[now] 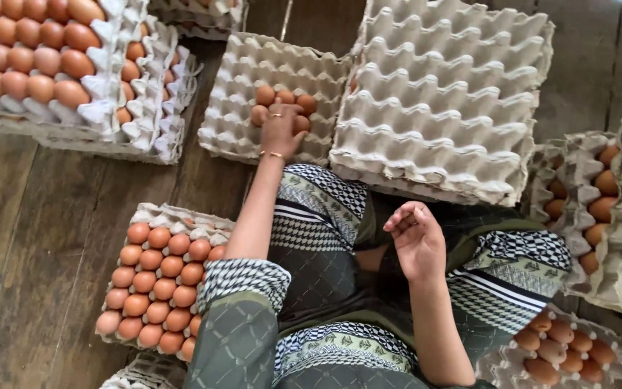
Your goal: A person is shown sitting on a wooden floor, sorting and organizing chicken eggs into cardboard egg trays.
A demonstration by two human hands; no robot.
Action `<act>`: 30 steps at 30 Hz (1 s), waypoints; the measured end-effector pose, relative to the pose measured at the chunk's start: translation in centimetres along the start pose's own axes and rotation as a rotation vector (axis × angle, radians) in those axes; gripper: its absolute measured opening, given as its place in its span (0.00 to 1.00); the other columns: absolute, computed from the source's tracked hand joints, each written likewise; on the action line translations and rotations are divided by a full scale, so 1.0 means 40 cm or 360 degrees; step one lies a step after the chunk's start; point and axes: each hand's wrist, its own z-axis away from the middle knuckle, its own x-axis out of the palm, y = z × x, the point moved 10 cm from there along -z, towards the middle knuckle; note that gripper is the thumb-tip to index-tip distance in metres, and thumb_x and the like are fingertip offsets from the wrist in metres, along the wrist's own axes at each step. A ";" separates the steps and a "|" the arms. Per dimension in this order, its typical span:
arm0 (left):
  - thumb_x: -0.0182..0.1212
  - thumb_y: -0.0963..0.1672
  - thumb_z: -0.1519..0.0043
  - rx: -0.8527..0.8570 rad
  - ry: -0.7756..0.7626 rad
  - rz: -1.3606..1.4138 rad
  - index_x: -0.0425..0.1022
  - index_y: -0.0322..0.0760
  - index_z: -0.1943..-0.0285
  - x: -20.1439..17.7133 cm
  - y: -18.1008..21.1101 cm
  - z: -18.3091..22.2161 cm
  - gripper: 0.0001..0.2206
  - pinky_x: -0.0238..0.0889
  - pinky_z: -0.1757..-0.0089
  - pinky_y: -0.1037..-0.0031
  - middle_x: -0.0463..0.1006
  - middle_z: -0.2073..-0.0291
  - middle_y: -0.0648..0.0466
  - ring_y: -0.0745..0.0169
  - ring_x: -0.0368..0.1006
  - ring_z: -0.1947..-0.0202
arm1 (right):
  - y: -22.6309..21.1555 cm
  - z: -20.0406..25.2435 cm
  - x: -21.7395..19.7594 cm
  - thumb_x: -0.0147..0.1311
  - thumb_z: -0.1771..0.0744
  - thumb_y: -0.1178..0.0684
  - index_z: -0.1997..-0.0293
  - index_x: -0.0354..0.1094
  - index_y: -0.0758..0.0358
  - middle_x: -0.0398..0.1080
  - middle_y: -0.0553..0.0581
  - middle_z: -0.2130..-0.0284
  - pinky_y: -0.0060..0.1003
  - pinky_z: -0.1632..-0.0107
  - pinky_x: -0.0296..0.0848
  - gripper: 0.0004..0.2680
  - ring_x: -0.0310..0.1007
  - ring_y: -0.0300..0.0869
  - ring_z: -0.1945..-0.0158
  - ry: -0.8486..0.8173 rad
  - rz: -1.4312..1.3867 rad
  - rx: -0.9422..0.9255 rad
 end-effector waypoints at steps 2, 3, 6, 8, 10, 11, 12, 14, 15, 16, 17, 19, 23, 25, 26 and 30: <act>0.70 0.48 0.49 -0.0004 0.0221 -0.0003 0.69 0.58 0.45 -0.001 -0.026 0.013 0.23 0.49 0.40 0.44 0.69 0.48 0.58 0.47 0.61 0.37 | -0.016 0.000 -0.026 0.45 0.33 0.52 0.58 0.65 0.65 0.68 0.60 0.72 0.43 0.56 0.75 0.08 0.75 0.50 0.65 0.0017 0.0014 -0.0041; 0.69 0.45 0.48 -0.0017 0.0451 -0.0007 0.69 0.57 0.47 -0.023 -0.045 0.029 0.20 0.39 0.38 0.37 0.69 0.49 0.58 0.47 0.59 0.35 | -0.024 0.000 -0.036 0.45 0.33 0.52 0.58 0.65 0.65 0.68 0.60 0.72 0.42 0.56 0.75 0.08 0.75 0.50 0.65 0.0022 0.0033 -0.0078; 0.60 0.43 0.47 0.0115 0.0477 -0.0231 0.72 0.61 0.45 -0.025 -0.025 0.050 0.21 0.41 0.40 0.32 0.67 0.48 0.58 0.45 0.55 0.35 | -0.066 -0.010 -0.036 0.45 0.33 0.53 0.57 0.64 0.66 0.67 0.60 0.71 0.42 0.56 0.75 0.07 0.74 0.49 0.66 0.0021 0.0067 -0.0152; 0.62 0.45 0.47 0.0151 0.0388 -0.0346 0.71 0.66 0.43 0.025 -0.039 0.037 0.22 0.38 0.39 0.32 0.70 0.50 0.59 0.47 0.56 0.35 | -0.096 -0.009 -0.028 0.44 0.33 0.53 0.58 0.64 0.66 0.68 0.61 0.72 0.41 0.56 0.75 0.07 0.75 0.49 0.66 -0.0001 0.0113 -0.0231; 0.65 0.46 0.47 0.0198 0.0298 -0.0460 0.70 0.71 0.41 0.064 -0.048 0.022 0.24 0.34 0.38 0.32 0.73 0.52 0.61 0.49 0.57 0.36 | -0.129 0.001 -0.016 0.44 0.33 0.54 0.59 0.64 0.67 0.68 0.62 0.72 0.40 0.56 0.75 0.07 0.75 0.49 0.66 -0.0018 0.0155 -0.0320; 0.64 0.47 0.46 0.0219 0.0299 -0.0479 0.70 0.69 0.42 0.072 -0.050 0.015 0.22 0.33 0.38 0.33 0.74 0.54 0.62 0.54 0.59 0.37 | -0.157 0.013 -0.007 0.45 0.33 0.55 0.59 0.64 0.68 0.67 0.63 0.73 0.40 0.56 0.75 0.07 0.75 0.49 0.67 -0.0016 0.0302 -0.0431; 0.63 0.47 0.45 0.0253 0.0300 -0.0494 0.71 0.67 0.42 0.083 -0.045 0.001 0.21 0.31 0.37 0.34 0.76 0.56 0.63 0.59 0.60 0.39 | -0.186 0.029 0.001 0.45 0.33 0.55 0.60 0.64 0.70 0.67 0.65 0.73 0.40 0.57 0.75 0.07 0.74 0.50 0.68 -0.0002 0.0449 -0.0552; 0.65 0.47 0.46 0.0263 0.0334 -0.0487 0.72 0.65 0.42 0.078 -0.044 0.008 0.22 0.36 0.38 0.37 0.75 0.53 0.62 0.58 0.59 0.38 | -0.260 0.069 0.030 0.46 0.33 0.56 0.63 0.66 0.70 0.67 0.65 0.73 0.39 0.55 0.72 0.06 0.72 0.49 0.67 0.0121 0.0759 -0.0829; 0.67 0.46 0.48 0.0255 0.0365 -0.0484 0.73 0.63 0.42 0.075 -0.042 0.011 0.23 0.40 0.39 0.39 0.74 0.50 0.61 0.56 0.57 0.37 | -0.311 0.104 0.051 0.47 0.34 0.58 0.66 0.68 0.70 0.68 0.66 0.73 0.37 0.54 0.70 0.06 0.70 0.49 0.66 0.0238 0.1076 -0.1085; 0.67 0.46 0.48 0.0277 0.0366 -0.0477 0.73 0.63 0.42 0.053 -0.015 0.017 0.23 0.40 0.39 0.39 0.74 0.50 0.61 0.56 0.57 0.37 | -0.332 0.097 0.034 0.47 0.34 0.58 0.66 0.68 0.70 0.68 0.66 0.73 0.37 0.54 0.70 0.06 0.70 0.49 0.66 0.0257 0.1075 -0.1099; 0.63 0.46 0.44 0.0200 0.0423 -0.0224 0.72 0.57 0.41 0.016 -0.007 0.022 0.20 0.45 0.39 0.42 0.72 0.50 0.57 0.51 0.58 0.38 | -0.384 0.124 0.032 0.50 0.33 0.60 0.59 0.69 0.69 0.68 0.63 0.67 0.39 0.54 0.69 0.04 0.67 0.48 0.65 0.0450 0.1419 -0.1408; 0.60 0.45 0.40 0.0143 0.0474 0.0040 0.71 0.51 0.40 -0.045 0.048 0.038 0.18 0.50 0.40 0.45 0.69 0.51 0.53 0.46 0.59 0.39 | -0.433 0.141 0.014 0.53 0.32 0.63 0.52 0.69 0.67 0.69 0.60 0.60 0.40 0.54 0.67 0.06 0.65 0.46 0.63 0.0669 0.1768 -0.1722; 0.54 0.47 0.33 0.0143 0.0389 0.1233 0.71 0.40 0.38 -0.078 0.187 0.094 0.16 0.53 0.40 0.56 0.72 0.48 0.44 0.47 0.65 0.41 | -0.412 0.043 -0.097 0.47 0.28 0.53 0.32 0.53 0.70 0.54 0.75 0.43 0.59 0.39 0.57 0.17 0.53 0.65 0.41 0.0820 0.1968 -0.1247; 0.50 0.48 0.31 0.0105 0.0206 0.1663 0.70 0.35 0.37 -0.044 0.243 0.114 0.17 0.50 0.37 0.56 0.72 0.43 0.41 0.48 0.63 0.38 | -0.394 0.014 -0.093 0.43 0.27 0.50 0.31 0.50 0.71 0.54 0.82 0.43 0.63 0.36 0.51 0.18 0.51 0.71 0.39 0.0762 0.1894 -0.1011; 0.56 0.47 0.35 0.0063 0.0142 0.1577 0.69 0.33 0.37 -0.033 0.260 0.123 0.20 0.47 0.36 0.54 0.69 0.42 0.40 0.43 0.60 0.36 | -0.396 0.013 -0.071 0.42 0.27 0.51 0.31 0.50 0.69 0.54 0.79 0.41 0.64 0.36 0.50 0.17 0.52 0.69 0.37 0.0732 0.1738 -0.0946; 0.60 0.51 0.38 -0.0165 0.0001 0.1422 0.70 0.38 0.35 0.007 0.255 0.113 0.24 0.38 0.34 0.53 0.66 0.38 0.45 0.44 0.53 0.33 | -0.408 0.003 -0.077 0.44 0.28 0.54 0.35 0.56 0.66 0.62 0.69 0.45 0.54 0.38 0.58 0.13 0.61 0.53 0.39 0.0648 0.1441 -0.0972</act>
